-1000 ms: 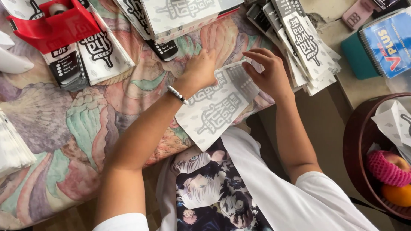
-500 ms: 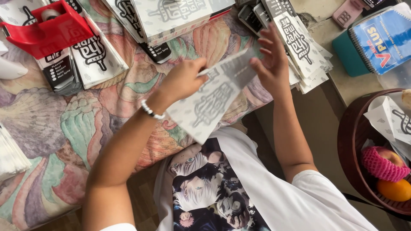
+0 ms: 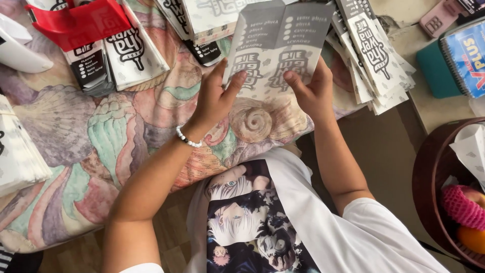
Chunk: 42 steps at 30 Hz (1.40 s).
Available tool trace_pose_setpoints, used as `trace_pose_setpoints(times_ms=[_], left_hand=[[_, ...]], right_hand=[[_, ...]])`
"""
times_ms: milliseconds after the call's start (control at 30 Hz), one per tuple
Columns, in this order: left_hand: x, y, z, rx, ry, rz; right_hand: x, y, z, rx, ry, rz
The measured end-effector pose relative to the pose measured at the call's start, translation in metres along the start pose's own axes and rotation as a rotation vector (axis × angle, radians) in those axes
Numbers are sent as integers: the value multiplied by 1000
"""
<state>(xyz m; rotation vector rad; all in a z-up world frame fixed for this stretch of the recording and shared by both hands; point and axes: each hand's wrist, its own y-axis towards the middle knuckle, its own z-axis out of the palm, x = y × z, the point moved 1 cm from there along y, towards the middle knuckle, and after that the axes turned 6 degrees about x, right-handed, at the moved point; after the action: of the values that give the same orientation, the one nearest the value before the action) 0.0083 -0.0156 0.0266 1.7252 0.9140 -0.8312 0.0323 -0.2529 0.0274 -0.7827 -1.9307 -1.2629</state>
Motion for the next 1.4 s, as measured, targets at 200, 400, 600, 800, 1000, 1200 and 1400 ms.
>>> trace_pose_setpoints(times_ms=[200,400,600,800,1000,1200,1400], left_hand=[[3,-4,3,12,-52,-15],[-28,-30,-41,169,-517,52],[-11,-6,-87,138,109,-99],[37,-7,-73,129,534,-38],[45,-3,-72,116,575,-48],[44,-6,-67,116,573,15],[39,-10,-65,67,613,82]], right_hand=[[-13,-3,-2,-54,-10,-1],[39,61,-74,576,-200,107],[30,146,-3,1169,-902,498],[-5,135,29,1008,-1091,329],[-30,118,29,920,-1053,79],[9,63,15,478,-1026,-232],[27,-15,42,679,-648,-250]])
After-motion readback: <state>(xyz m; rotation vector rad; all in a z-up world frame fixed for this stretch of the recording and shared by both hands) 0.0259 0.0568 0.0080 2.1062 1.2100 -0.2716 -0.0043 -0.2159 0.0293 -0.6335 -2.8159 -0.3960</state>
